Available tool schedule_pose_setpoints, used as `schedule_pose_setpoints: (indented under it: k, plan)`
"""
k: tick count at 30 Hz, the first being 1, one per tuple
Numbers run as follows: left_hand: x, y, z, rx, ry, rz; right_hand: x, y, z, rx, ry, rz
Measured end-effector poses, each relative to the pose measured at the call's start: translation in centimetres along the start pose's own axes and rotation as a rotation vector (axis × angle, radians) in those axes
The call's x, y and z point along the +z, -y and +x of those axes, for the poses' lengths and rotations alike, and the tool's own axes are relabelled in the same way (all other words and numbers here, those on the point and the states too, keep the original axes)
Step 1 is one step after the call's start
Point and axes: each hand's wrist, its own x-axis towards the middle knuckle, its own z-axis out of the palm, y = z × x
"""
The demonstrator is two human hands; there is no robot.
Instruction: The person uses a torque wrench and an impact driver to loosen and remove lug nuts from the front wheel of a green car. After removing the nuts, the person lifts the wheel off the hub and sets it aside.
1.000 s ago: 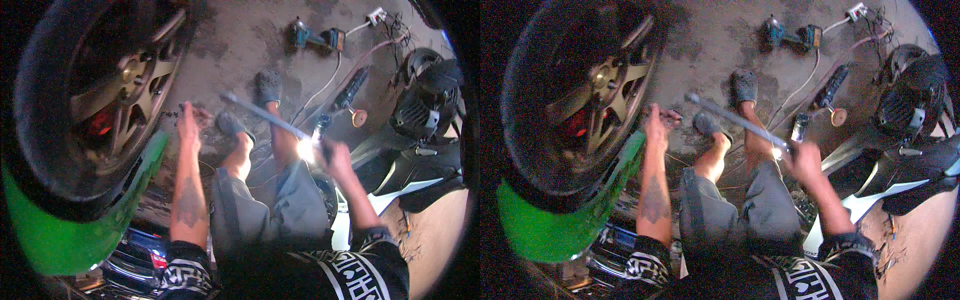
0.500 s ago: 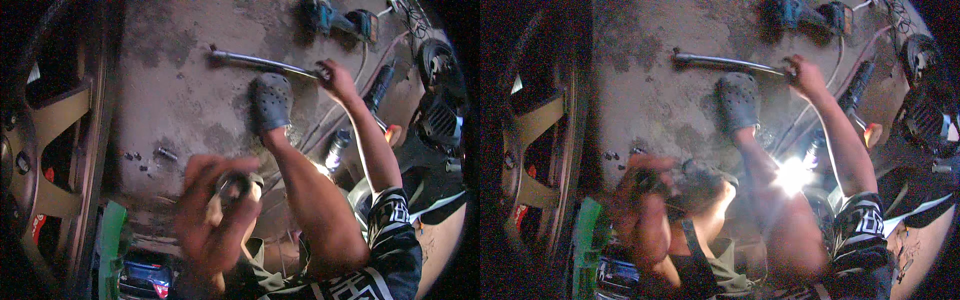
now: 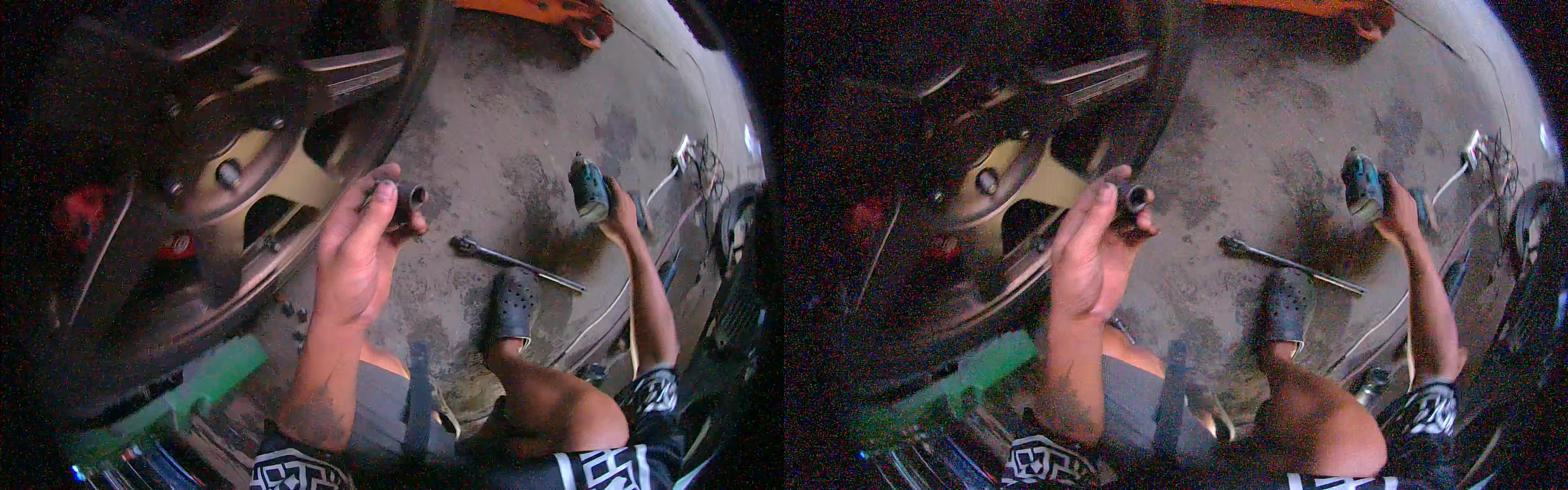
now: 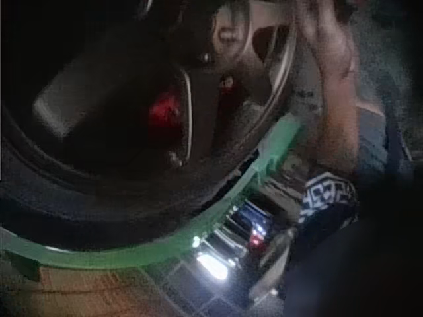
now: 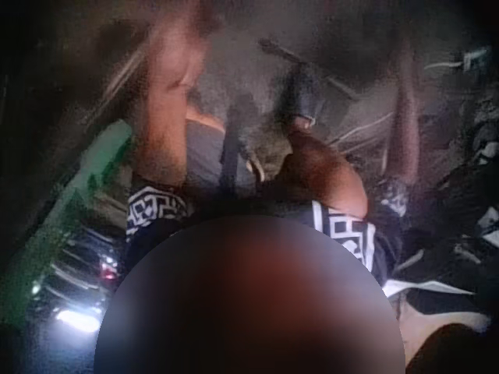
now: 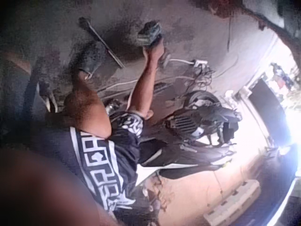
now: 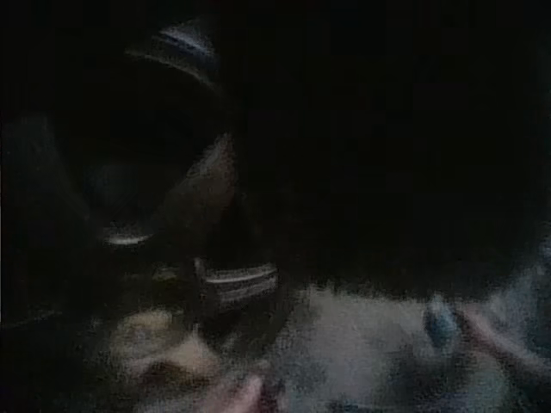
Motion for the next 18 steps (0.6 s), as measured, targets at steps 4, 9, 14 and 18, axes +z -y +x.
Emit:
schedule_pose_setpoints:
  k: [4,9,14,18]
  plan:
    - [0.3,-0.5,-0.3,-0.011,0.009,-0.016,-4.1,8.3,-3.5,-0.239,0.017,0.453]
    - [0.8,-0.2,0.3,0.062,0.151,0.006,-5.1,17.1,-5.6,-0.354,0.155,0.628]
    - [1.6,-0.6,-1.3,0.147,0.035,0.005,-5.4,21.4,-6.3,-0.398,0.246,0.711]
    - [0.8,-1.2,-1.7,0.122,0.047,0.057,-6.5,22.3,-6.7,-0.480,0.204,0.716]
